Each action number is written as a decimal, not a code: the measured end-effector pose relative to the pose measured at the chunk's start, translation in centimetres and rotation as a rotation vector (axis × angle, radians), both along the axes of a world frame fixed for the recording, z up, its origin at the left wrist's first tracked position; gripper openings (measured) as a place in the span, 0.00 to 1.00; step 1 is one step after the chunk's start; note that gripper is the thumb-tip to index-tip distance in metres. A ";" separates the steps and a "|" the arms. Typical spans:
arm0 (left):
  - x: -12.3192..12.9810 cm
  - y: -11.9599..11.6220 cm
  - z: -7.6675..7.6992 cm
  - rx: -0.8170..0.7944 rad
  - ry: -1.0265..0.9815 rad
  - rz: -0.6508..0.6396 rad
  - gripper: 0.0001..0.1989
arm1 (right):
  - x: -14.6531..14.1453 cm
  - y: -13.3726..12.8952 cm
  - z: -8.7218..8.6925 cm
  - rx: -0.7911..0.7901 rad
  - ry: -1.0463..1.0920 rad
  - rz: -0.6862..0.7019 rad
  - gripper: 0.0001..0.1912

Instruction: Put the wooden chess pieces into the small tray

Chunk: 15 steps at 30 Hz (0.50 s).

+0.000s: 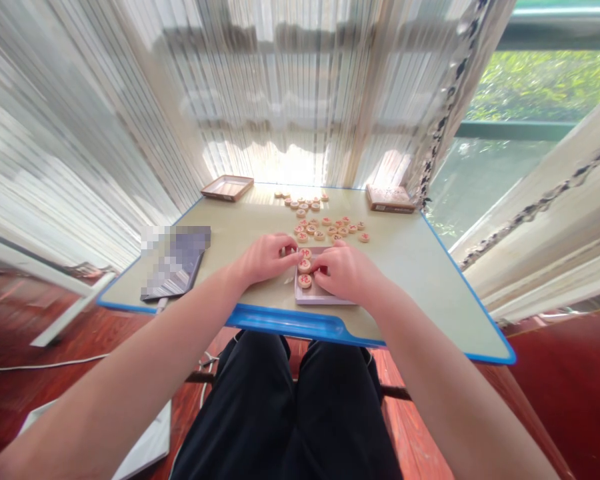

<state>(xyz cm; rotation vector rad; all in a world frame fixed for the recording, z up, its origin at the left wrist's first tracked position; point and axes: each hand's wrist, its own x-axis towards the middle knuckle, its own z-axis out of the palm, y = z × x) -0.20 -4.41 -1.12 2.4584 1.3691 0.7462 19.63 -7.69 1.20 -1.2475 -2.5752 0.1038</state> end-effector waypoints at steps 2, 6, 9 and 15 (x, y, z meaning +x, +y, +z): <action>0.0 0.0 0.1 -0.006 -0.002 0.001 0.21 | 0.0 0.0 0.0 -0.003 0.004 0.000 0.14; -0.1 0.0 0.1 0.002 -0.009 -0.009 0.20 | 0.1 0.1 -0.2 -0.013 0.018 -0.012 0.14; -0.2 0.0 0.1 0.003 0.000 -0.011 0.19 | 0.1 0.0 0.0 -0.014 0.022 -0.011 0.14; -0.1 -0.1 0.3 -0.034 -0.006 -0.008 0.20 | 0.1 -0.6 0.8 -0.047 0.034 0.062 0.10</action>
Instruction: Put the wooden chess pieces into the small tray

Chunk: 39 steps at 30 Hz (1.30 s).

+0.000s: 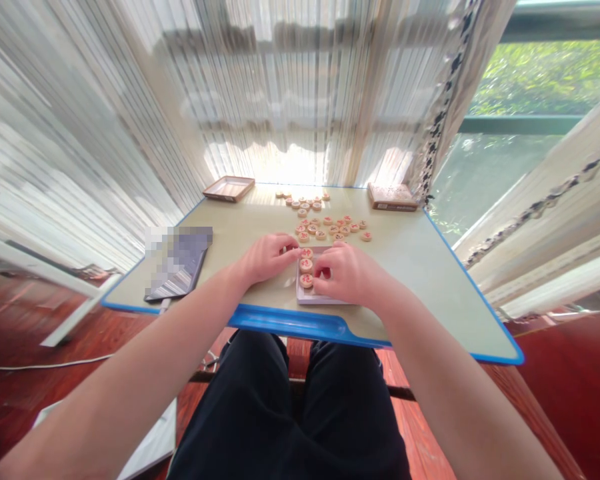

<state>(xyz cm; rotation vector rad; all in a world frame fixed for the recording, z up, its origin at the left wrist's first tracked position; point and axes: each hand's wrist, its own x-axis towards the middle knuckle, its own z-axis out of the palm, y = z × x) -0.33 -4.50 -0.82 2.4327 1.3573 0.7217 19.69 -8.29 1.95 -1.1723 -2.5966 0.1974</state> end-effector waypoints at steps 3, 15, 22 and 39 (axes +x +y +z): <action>0.0 0.0 0.0 -0.008 -0.007 0.004 0.20 | 0.0 -0.1 0.0 -0.029 0.003 0.013 0.09; -0.1 0.5 -0.4 0.031 0.019 0.032 0.19 | 0.1 0.3 -0.7 -0.007 0.036 0.028 0.14; -0.3 1.4 -0.8 0.079 -0.012 0.181 0.16 | 1.9 1.3 0.3 0.040 0.175 -0.107 0.13; -0.6 2.9 -2.2 0.086 -0.068 0.038 0.20 | 5.4 7.1 -4.3 0.145 0.398 -0.762 0.22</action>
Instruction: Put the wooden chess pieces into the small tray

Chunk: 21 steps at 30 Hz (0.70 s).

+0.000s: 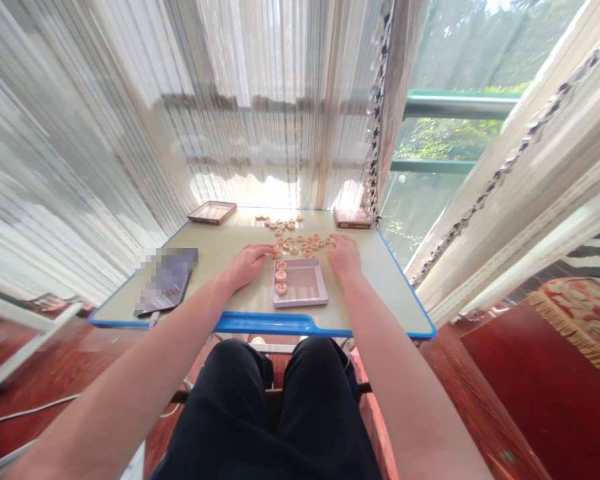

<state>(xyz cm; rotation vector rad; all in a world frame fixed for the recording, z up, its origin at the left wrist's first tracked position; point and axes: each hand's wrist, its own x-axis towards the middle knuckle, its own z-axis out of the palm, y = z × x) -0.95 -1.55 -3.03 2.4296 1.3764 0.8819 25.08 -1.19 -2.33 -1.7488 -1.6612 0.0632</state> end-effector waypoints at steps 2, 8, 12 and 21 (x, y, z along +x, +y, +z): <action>-0.1 0.0 0.0 0.007 -0.014 0.019 0.21 | 0.5 0.5 -0.4 -0.053 -0.020 0.011 0.22; -0.2 0.1 -0.2 0.030 -0.038 0.055 0.22 | 0.5 1.0 -0.8 -0.071 -0.052 0.054 0.20; -0.1 0.4 -0.4 0.022 -0.024 0.060 0.22 | 0.6 1.2 -0.8 -0.038 -0.059 0.057 0.20; -0.1 0.5 -0.4 0.021 -0.049 0.088 0.22 | 0.2 1.6 -1.0 -0.088 -0.084 0.240 0.19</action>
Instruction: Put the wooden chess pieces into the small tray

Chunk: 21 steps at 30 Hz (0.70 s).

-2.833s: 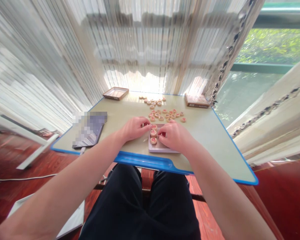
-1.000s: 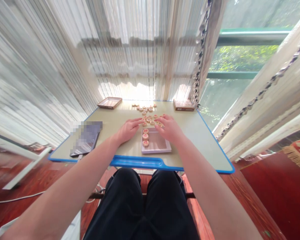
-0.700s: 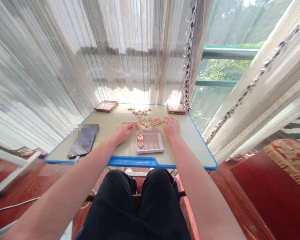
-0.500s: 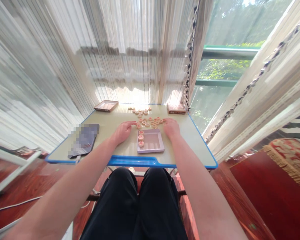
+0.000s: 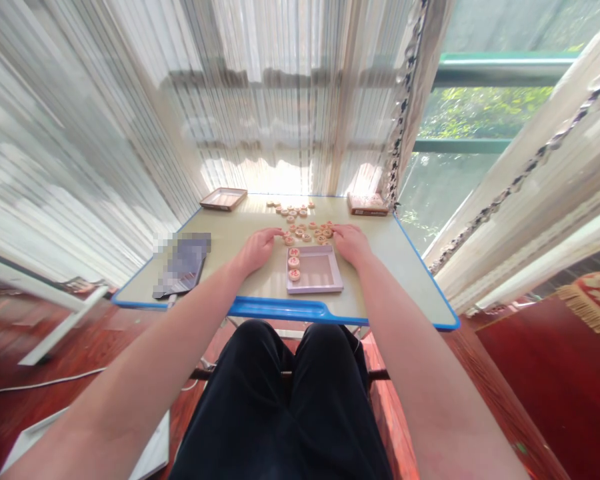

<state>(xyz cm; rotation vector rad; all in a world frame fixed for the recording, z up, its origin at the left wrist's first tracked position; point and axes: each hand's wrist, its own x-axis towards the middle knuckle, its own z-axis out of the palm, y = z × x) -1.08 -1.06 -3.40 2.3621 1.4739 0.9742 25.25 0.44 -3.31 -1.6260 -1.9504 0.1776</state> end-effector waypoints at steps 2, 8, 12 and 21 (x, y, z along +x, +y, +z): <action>0.0 -0.1 0.1 -0.007 -0.010 0.016 0.21 | 0.0 -0.2 0.1 0.011 0.015 -0.007 0.18; -0.1 -0.5 0.5 -0.066 -0.014 0.112 0.21 | 0.0 -0.4 0.2 0.031 0.039 -0.002 0.16; -0.2 -0.6 0.7 -0.079 -0.010 0.119 0.20 | -0.2 -0.3 0.2 0.021 0.054 0.020 0.17; 0.2 -2.5 1.5 -0.057 0.047 0.134 0.13 | 0.0 -0.8 0.4 0.115 0.051 -0.109 0.19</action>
